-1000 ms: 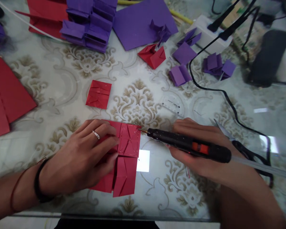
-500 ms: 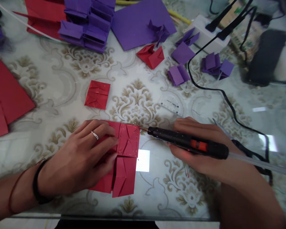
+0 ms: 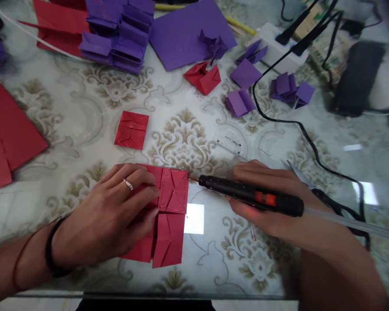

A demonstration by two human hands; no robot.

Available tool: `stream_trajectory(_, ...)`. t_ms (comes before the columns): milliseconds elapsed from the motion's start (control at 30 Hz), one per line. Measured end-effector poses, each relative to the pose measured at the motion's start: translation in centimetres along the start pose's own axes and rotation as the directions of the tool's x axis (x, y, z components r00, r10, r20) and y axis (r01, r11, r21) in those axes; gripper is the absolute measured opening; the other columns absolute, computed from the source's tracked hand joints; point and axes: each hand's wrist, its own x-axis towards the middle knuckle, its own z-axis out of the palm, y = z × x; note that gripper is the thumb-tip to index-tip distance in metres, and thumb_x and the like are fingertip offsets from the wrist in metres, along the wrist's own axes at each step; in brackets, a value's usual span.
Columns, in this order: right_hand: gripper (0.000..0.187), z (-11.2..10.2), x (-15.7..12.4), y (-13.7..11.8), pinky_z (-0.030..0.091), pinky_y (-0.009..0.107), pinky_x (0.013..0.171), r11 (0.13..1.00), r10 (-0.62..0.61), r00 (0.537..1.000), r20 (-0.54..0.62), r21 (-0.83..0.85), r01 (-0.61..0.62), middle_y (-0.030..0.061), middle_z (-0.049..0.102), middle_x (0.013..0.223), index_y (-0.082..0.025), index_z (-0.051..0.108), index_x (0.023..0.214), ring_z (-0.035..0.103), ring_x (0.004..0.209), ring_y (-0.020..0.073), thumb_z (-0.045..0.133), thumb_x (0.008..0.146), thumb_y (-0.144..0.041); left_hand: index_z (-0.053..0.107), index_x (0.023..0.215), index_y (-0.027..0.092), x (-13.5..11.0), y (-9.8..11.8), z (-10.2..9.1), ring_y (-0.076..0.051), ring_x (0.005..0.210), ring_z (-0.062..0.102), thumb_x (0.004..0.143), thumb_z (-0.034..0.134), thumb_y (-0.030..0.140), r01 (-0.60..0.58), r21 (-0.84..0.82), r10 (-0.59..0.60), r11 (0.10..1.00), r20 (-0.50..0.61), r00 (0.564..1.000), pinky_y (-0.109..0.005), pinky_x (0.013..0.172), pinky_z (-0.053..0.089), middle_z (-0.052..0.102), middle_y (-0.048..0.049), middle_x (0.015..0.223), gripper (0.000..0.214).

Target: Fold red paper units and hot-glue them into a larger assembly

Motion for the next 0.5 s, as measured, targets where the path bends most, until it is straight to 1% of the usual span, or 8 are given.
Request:
stream_trajectory(67,0.024,0.0,0.1,-0.2,0.045,0.038,0.063,1.000,0.004,1.000,0.022,0.011,-0.004,-0.0021,0.057,0.065,-0.028,0.051,0.069,0.058,0.062,0.0216,0.065,0.084,-0.015,0.061,0.110,0.018,0.0,0.0,0.0,-0.025,0.106,0.062,0.100,0.063,0.011,-0.008,0.000,0.008,1.000,-0.008,1.000,-0.047,0.097,0.052,0.067,-0.0057,0.109,0.013)
stream_trajectory(200,0.025,-0.1,0.1,-0.5,0.045,0.038,0.065,1.000,0.007,1.000,0.020,0.030,-0.008,-0.0020,0.056,0.063,-0.028,0.050,0.068,0.060,0.065,0.0228,0.066,0.082,-0.015,0.060,0.110,0.021,0.1,0.1,-0.1,-0.025,0.106,0.063,0.100,0.061,0.012,-0.005,0.010,0.005,1.000,-0.011,1.000,-0.047,0.096,0.053,0.067,-0.0047,0.108,0.014)
stream_trajectory(267,0.026,-0.2,0.1,-0.6,0.045,0.038,0.066,0.999,0.000,0.999,0.042,0.033,-0.001,-0.0023,0.056,0.064,-0.027,0.048,0.069,0.059,0.064,0.0214,0.065,0.082,-0.014,0.060,0.110,0.022,0.1,0.1,-0.2,-0.026,0.106,0.063,0.099,0.061,0.010,0.001,0.013,-0.001,1.000,-0.003,1.000,-0.046,0.096,0.053,0.067,-0.0047,0.109,0.016)
stream_trajectory(400,0.027,-0.6,0.4,-0.8,0.044,0.033,0.061,0.998,-0.031,0.988,0.152,0.059,0.023,-0.0040,0.052,0.065,-0.025,0.046,0.070,0.054,0.061,0.0166,0.064,0.087,-0.013,0.059,0.111,0.024,0.1,0.1,-0.2,-0.026,0.106,0.064,0.099,0.060,0.010,0.004,0.016,-0.004,1.000,-0.004,1.000,-0.046,0.097,0.053,0.067,-0.0037,0.109,0.018)
stream_trajectory(500,0.026,-1.4,-0.1,-0.6,0.044,0.030,0.057,0.992,-0.023,0.964,0.266,0.123,-0.010,-0.0040,0.055,0.066,-0.025,0.051,0.073,0.056,0.062,0.0151,0.067,0.094,-0.022,0.060,0.110,0.022,0.0,0.0,-0.2,-0.027,0.105,0.064,0.099,0.060,0.013,-0.008,0.020,0.009,1.000,-0.019,1.000,-0.048,0.094,0.054,0.067,-0.0051,0.108,0.015)
